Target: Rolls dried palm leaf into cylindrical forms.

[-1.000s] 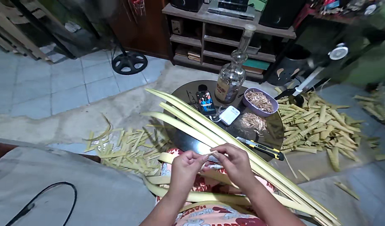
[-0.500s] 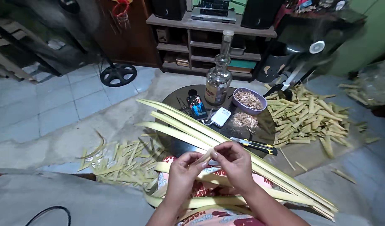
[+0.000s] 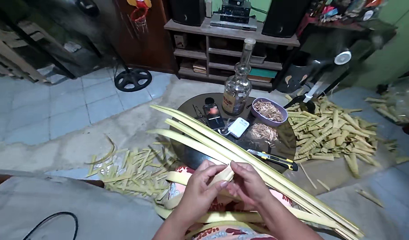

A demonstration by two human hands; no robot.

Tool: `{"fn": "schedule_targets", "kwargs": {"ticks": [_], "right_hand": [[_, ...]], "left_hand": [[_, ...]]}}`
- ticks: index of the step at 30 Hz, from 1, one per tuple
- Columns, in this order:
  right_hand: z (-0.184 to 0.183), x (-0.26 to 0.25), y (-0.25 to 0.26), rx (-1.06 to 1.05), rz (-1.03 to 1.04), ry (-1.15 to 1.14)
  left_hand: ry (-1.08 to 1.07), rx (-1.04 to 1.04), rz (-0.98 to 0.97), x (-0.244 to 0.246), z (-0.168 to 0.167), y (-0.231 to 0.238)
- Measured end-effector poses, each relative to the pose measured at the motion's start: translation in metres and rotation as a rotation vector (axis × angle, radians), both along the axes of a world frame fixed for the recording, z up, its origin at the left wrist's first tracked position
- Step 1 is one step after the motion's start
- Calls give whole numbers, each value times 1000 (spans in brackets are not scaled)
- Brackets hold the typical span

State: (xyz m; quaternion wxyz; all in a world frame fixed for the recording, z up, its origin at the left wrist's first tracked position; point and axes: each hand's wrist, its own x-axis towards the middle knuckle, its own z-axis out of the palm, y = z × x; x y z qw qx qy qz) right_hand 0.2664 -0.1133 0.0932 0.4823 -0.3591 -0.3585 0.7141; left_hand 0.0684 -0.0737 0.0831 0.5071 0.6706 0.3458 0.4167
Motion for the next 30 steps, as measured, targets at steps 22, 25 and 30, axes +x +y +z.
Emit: {"fn": "schedule_targets", "kwargs": {"ticks": [22,25,30], "right_hand": [[-19,-16,-35,-178,274,-159],[-12,-2,-33,134,177,-407],[-5,-8,-32,-416,327,313]], "left_hand": [[25,85,79,-7,-18,-8],[39,35,-24,-18,-14,-6],[-80,65,-135,-19,-9,-3]]}}
